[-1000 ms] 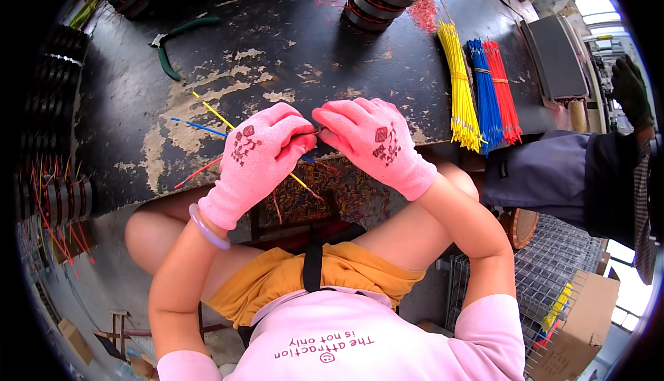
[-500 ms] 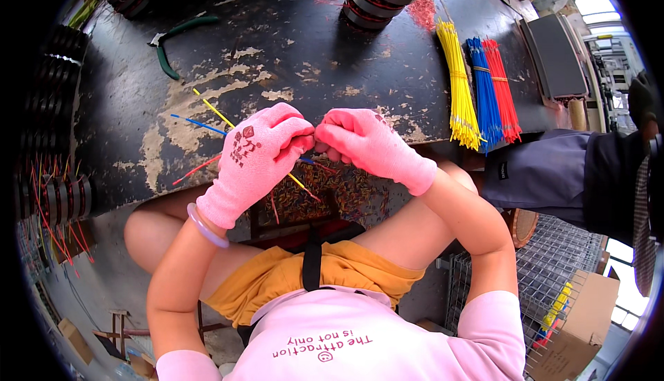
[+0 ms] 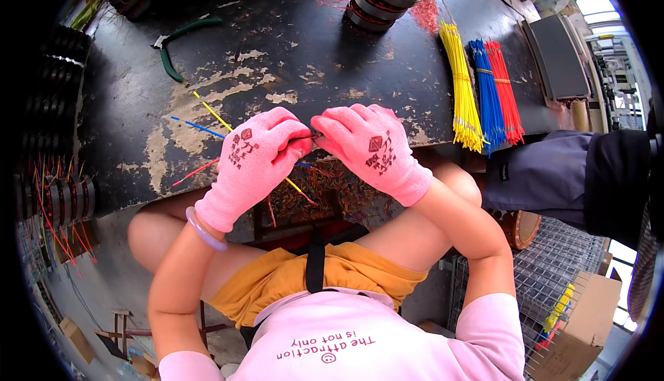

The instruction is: The person organizes colored zip ties and uses them to secure wires on electrical stators, then trims the excess zip tie ends with wire cutters and places the finished stators onto a rack.

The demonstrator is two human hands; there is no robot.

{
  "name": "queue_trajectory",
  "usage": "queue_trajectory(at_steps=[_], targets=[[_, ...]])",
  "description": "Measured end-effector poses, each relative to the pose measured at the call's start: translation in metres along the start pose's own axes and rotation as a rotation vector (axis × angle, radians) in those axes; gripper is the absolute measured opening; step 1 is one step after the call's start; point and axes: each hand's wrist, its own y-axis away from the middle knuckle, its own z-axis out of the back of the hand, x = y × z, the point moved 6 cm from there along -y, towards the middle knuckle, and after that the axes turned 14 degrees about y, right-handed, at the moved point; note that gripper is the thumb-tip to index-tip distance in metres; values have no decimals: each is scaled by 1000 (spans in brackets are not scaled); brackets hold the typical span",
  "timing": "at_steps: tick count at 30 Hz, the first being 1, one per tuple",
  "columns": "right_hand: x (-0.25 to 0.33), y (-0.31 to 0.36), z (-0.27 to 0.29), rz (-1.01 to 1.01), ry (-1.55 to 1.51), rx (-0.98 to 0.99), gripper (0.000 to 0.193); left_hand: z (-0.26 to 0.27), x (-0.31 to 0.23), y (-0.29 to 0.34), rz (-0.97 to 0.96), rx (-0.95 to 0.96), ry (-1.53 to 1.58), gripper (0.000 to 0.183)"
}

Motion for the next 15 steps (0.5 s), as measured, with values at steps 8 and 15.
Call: queue_trajectory(at_steps=[8, 15], targets=[[-8, 19, -30, -651, -1168, 749, 24, 0, 4, 3, -17, -12, 16, 8], [-8, -6, -5, 4, -224, 148, 16, -1, 3, 0, -42, -9, -2, 10]])
